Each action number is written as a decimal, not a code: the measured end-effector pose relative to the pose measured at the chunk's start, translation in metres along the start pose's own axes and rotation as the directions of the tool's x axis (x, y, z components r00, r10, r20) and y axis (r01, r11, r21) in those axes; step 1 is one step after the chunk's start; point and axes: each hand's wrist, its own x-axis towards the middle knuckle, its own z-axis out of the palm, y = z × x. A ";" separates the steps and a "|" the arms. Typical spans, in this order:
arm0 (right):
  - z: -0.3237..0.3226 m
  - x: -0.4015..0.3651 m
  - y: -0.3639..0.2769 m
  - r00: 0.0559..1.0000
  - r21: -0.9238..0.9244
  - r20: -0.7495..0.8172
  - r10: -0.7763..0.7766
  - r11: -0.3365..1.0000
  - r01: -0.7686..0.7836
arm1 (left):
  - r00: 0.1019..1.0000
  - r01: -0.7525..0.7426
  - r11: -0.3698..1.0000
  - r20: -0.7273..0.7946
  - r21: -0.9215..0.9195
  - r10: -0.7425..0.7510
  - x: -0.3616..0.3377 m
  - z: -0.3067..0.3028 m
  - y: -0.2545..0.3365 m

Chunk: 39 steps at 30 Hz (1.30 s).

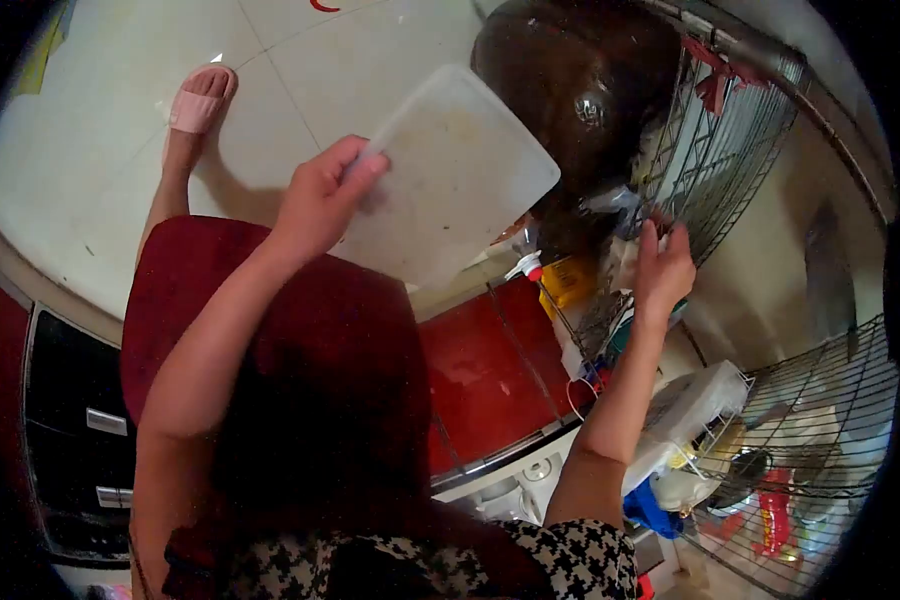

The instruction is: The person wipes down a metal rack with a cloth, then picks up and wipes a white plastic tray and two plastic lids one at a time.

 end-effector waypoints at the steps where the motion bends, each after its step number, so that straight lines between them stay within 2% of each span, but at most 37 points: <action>1: -0.002 -0.002 -0.004 1.000 0.003 0.000 0.007 1.000 -0.007 | 1.000 0.001 1.000 0.005 -0.007 -0.001 0.001 0.000 -0.001; 3: -0.008 -0.010 -0.016 0.990 0.012 -0.099 0.101 0.995 -0.100 | 1.000 -0.021 0.999 -0.015 0.031 0.022 0.001 -0.002 0.000; 4: -0.009 -0.019 -0.019 0.990 0.011 -0.100 0.103 0.995 -0.102 | 0.998 -0.043 0.997 -0.039 0.062 0.045 0.001 -0.003 0.000; 6: -0.007 -0.039 -0.024 0.944 0.278 -0.294 0.149 0.958 -0.064 | 0.999 -0.042 0.997 -0.028 0.071 0.044 0.001 -0.004 -0.002; 7: -0.002 -0.046 -0.030 0.944 0.276 -0.292 0.151 0.959 -0.068 | 0.999 -0.044 0.996 -0.017 0.081 0.045 0.001 -0.004 -0.004; 9: 0.007 -0.060 -0.045 0.936 0.499 -0.248 0.252 0.861 -0.100 | 0.999 -0.048 0.995 -0.011 0.087 0.049 0.000 -0.002 -0.005; 10: 0.015 -0.062 -0.051 0.934 0.549 -0.215 0.285 0.827 -0.125 | 0.998 -0.055 0.994 -0.010 0.095 0.056 0.000 -0.001 -0.005; 14: 0.041 -0.061 -0.069 0.924 0.547 -0.203 0.324 0.820 -0.167 | 0.998 -0.049 0.990 -0.019 0.134 0.052 0.001 0.001 -0.001; 16: 0.045 -0.061 -0.079 0.916 0.454 -0.263 0.304 0.876 -0.160 | 0.999 -0.053 0.987 -0.006 0.149 0.054 0.001 0.000 -0.003; 20: 0.048 -0.054 -0.077 0.914 0.433 -0.219 0.340 0.874 -0.221 | 0.999 -0.037 0.988 0.002 0.148 0.037 0.002 0.002 0.000; 23: 0.056 -0.047 -0.084 0.891 0.402 -0.280 0.358 0.886 -0.230 | 0.997 -0.066 0.985 -0.025 0.159 0.070 0.004 0.003 0.000; 25: 0.061 -0.045 -0.089 0.888 0.263 -0.339 0.310 0.938 -0.227 | 0.999 -0.027 0.975 -0.031 0.222 0.035 0.003 0.004 0.001; 26: 0.054 -0.044 -0.093 0.880 0.374 -0.256 0.401 0.880 -0.292 | 0.999 -0.029 0.972 -0.016 0.233 0.034 0.003 0.005 0.001; 29: 0.059 -0.045 -0.087 0.884 0.340 -0.282 0.373 0.900 -0.272 | 1.000 -0.028 0.975 0.018 0.219 0.024 0.003 0.010 0.002; 31: 0.055 -0.044 -0.087 0.886 0.360 -0.262 0.383 0.890 -0.278 | 0.999 0.001 0.991 0.032 0.134 -0.006 0.006 0.014 0.008; 33: 0.052 -0.042 -0.091 0.867 0.558 -0.243 0.434 0.794 -0.241 | 1.000 0.001 0.990 0.031 0.144 -0.005 0.009 0.017 0.011; 37: 0.063 -0.032 -0.096 0.804 0.585 -0.319 0.502 0.772 -0.250 | 1.000 0.003 0.987 -0.018 0.159 0.000 0.014 0.016 0.001; 39: 0.055 -0.028 -0.098 0.747 0.760 -0.245 0.617 0.601 -0.247 | 1.000 0.022 0.986 -0.010 0.162 -0.021 0.014 0.017 0.002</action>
